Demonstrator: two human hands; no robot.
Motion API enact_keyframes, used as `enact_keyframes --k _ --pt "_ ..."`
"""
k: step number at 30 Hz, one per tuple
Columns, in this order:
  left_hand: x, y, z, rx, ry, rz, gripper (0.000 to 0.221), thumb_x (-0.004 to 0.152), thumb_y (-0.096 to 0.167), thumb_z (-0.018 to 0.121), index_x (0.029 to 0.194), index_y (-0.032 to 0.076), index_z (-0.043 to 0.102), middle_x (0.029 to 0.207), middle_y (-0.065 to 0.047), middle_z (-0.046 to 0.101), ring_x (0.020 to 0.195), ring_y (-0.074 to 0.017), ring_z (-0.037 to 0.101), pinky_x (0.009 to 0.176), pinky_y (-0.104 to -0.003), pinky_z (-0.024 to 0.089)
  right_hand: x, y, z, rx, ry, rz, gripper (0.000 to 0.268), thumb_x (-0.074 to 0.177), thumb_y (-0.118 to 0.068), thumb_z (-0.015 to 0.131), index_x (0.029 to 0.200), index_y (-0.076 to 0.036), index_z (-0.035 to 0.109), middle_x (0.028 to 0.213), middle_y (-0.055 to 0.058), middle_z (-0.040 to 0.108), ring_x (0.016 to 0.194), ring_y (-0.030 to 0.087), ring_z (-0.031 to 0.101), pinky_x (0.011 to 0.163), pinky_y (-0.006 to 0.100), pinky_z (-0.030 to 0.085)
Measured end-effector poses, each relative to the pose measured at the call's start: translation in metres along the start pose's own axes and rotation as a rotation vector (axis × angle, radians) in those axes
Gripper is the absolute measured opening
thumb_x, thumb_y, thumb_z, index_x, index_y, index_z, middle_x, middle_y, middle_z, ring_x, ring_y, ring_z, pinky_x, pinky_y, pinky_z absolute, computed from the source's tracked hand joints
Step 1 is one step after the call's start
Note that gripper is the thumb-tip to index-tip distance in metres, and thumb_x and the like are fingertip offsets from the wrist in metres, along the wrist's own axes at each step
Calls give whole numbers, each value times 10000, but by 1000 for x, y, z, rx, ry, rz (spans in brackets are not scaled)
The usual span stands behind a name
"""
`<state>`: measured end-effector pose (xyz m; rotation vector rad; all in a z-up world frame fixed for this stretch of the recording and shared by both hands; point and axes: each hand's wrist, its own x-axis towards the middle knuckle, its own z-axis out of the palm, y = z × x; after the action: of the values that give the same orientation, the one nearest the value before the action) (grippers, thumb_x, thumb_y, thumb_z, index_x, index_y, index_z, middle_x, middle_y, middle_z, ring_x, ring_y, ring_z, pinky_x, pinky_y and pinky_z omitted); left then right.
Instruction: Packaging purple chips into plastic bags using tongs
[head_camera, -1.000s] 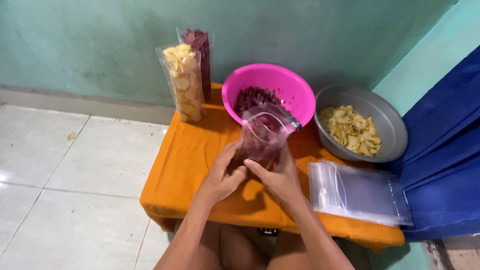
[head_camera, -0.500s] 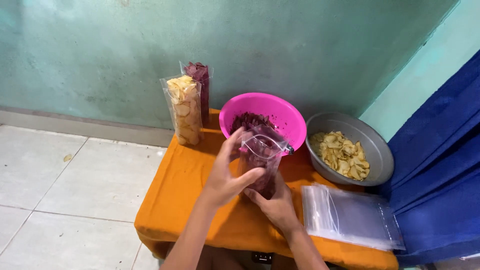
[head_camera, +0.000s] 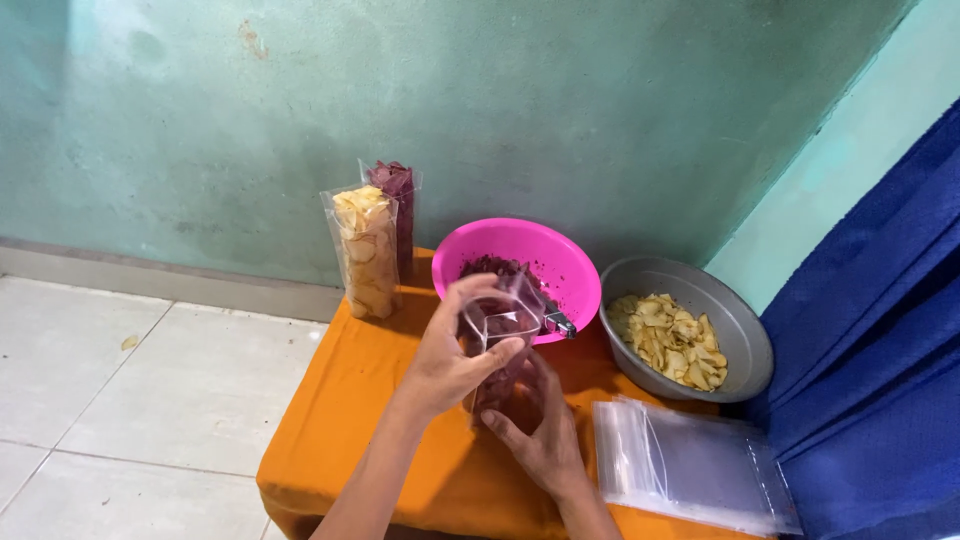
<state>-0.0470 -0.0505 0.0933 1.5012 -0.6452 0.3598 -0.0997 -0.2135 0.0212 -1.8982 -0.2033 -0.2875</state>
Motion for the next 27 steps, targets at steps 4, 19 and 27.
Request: enact_keyframes --k 4,19,27 --pt "-5 6 -1 -66 -99 -126 1073 728 412 823 1561 120 213 1355 -137 563 1269 -269 593 1151 -435 442 -4 -2 0 184 -48 -47 832 815 -325 797 1493 -76 385 1413 160 621 1227 269 715 996 390 626" --pt "-17 -2 16 97 246 52 590 736 344 872 1115 99 491 1116 -57 546 1078 -177 562 983 -298 445 -2 17 0 -108 -4 -133 817 797 -417 812 1465 -131 439 1330 54 667 1170 177 692 944 346 565" --pt "-25 5 27 168 61 -115 1106 652 505 863 1517 155 270 1346 -130 359 1297 -261 443 1137 -470 402 -2 2 4 -79 31 20 1064 690 -431 863 1547 -97 330 1537 123 515 1413 232 513 1119 400 434"
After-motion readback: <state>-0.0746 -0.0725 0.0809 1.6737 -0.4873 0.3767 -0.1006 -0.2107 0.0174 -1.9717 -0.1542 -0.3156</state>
